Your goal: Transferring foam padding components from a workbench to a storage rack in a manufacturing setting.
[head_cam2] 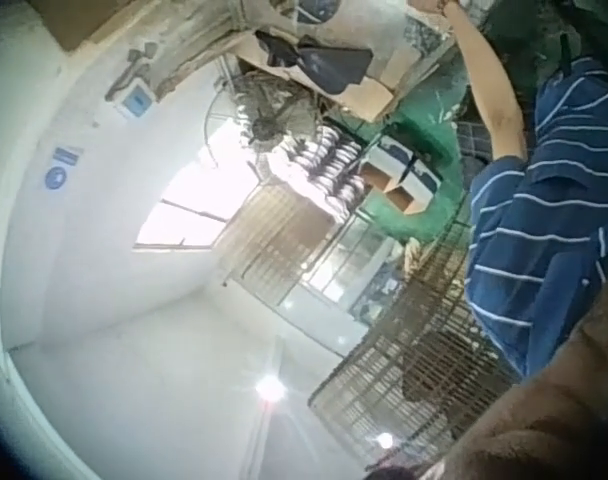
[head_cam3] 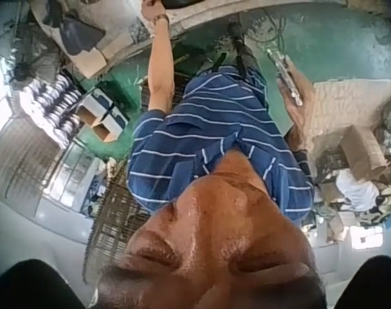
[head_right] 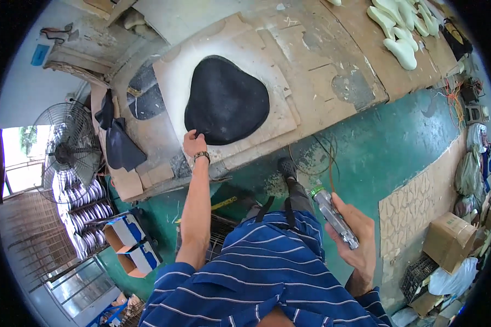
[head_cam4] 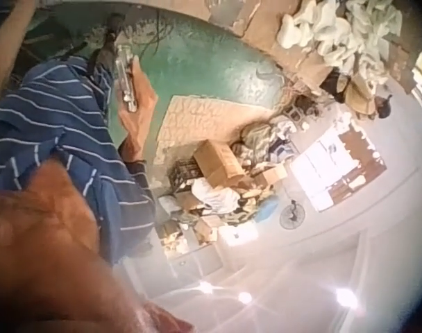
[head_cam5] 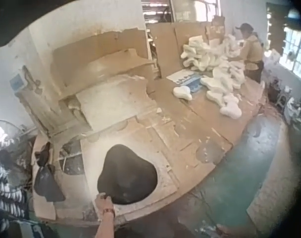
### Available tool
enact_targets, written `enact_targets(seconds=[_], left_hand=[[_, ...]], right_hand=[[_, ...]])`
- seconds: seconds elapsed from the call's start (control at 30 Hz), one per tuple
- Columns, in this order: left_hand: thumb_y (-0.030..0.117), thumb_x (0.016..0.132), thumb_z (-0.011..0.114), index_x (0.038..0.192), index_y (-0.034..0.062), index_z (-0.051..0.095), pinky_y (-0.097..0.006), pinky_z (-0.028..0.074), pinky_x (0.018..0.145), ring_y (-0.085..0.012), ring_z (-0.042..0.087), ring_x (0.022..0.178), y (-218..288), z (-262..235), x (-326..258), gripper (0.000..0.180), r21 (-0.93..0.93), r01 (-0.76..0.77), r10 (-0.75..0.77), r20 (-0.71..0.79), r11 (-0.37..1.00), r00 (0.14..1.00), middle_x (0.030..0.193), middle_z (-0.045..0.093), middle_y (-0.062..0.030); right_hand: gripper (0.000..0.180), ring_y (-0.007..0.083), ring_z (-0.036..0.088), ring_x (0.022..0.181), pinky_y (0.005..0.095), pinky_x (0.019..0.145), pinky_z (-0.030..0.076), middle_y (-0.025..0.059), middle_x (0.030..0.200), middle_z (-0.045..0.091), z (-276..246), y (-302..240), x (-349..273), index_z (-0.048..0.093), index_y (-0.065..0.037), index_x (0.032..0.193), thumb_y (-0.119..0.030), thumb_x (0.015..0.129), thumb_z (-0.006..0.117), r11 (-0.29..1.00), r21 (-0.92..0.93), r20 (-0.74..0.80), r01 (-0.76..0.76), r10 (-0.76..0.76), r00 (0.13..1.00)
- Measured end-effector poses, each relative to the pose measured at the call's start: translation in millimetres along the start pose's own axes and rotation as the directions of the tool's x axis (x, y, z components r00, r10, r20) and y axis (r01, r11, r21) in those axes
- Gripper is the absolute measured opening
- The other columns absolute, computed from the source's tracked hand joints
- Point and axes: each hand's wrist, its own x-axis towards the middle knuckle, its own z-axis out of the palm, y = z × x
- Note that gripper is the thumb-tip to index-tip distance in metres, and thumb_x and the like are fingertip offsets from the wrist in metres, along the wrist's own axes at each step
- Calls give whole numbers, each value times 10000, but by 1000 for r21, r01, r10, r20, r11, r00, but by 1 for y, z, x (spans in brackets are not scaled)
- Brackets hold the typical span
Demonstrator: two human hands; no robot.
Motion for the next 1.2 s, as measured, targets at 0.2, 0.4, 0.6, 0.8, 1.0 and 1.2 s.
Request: enact_targets(seconds=[0.2, 0.4, 0.6, 0.8, 1.0, 1.2], left_hand=[[9, 866, 674, 947, 52, 644, -521, 581, 879, -315, 690, 889, 4, 13, 50, 97, -637, 646, -104, 741, -421, 663, 937, 682, -130], [123, 711, 547, 1225, 5, 679, -588, 452, 1157, -421, 622, 1284, 161, -78, 78, 543, -701, 492, 161, 485, -515, 860, 1382, 666, -185], [83, 752, 525, 1388, -69, 598, -579, 355, 1257, -427, 547, 1400, 200, -195, 69, 657, -671, 216, 125, 182, -710, 975, 1460, 613, -246], [156, 801, 552, 1419, -56, 584, -578, 396, 1230, -431, 558, 1394, 60, -277, -6, 655, -548, 289, 341, 8, -785, 940, 1468, 614, -237], [138, 806, 538, 1306, -43, 681, -548, 450, 1192, -412, 643, 1283, -70, -318, -207, 551, -493, 24, 18, 17, -870, 1000, 1342, 707, -211], [130, 786, 541, 1304, -51, 674, -568, 426, 1206, -425, 628, 1297, -180, -327, -421, 564, -508, -478, -645, 218, -716, 733, 1357, 694, -219]], right_hand=[[664, 340, 719, 881, 370, 801, 548, 204, 1056, 739, 8, 26, 17, 649, -19, 1422, 44, 782, 814, 992, 80, 40, 95, -99, 994], [708, 371, 729, 922, 387, 828, 558, 219, 1110, 744, 3, 36, 30, 624, -25, 1451, 52, 774, 817, 990, 57, 103, 126, -132, 986], [697, 375, 733, 945, 389, 839, 563, 220, 1123, 744, 1, 39, 46, 629, -26, 1447, 48, 782, 824, 987, 78, 180, 141, -153, 972], [681, 390, 738, 969, 380, 867, 567, 225, 1137, 745, 14, 28, 71, 641, -22, 1432, 51, 779, 822, 970, 30, 397, 242, -234, 887], [615, 314, 743, 927, 349, 855, 556, 209, 1043, 751, 45, -5, 58, 656, 18, 1399, 41, 797, 779, 945, -181, 595, 274, -117, 795], [565, 233, 688, 851, 345, 815, 539, 158, 992, 733, 122, -49, 7, 640, 42, 1404, 20, 846, 729, 842, -192, 837, 505, -128, 533]])
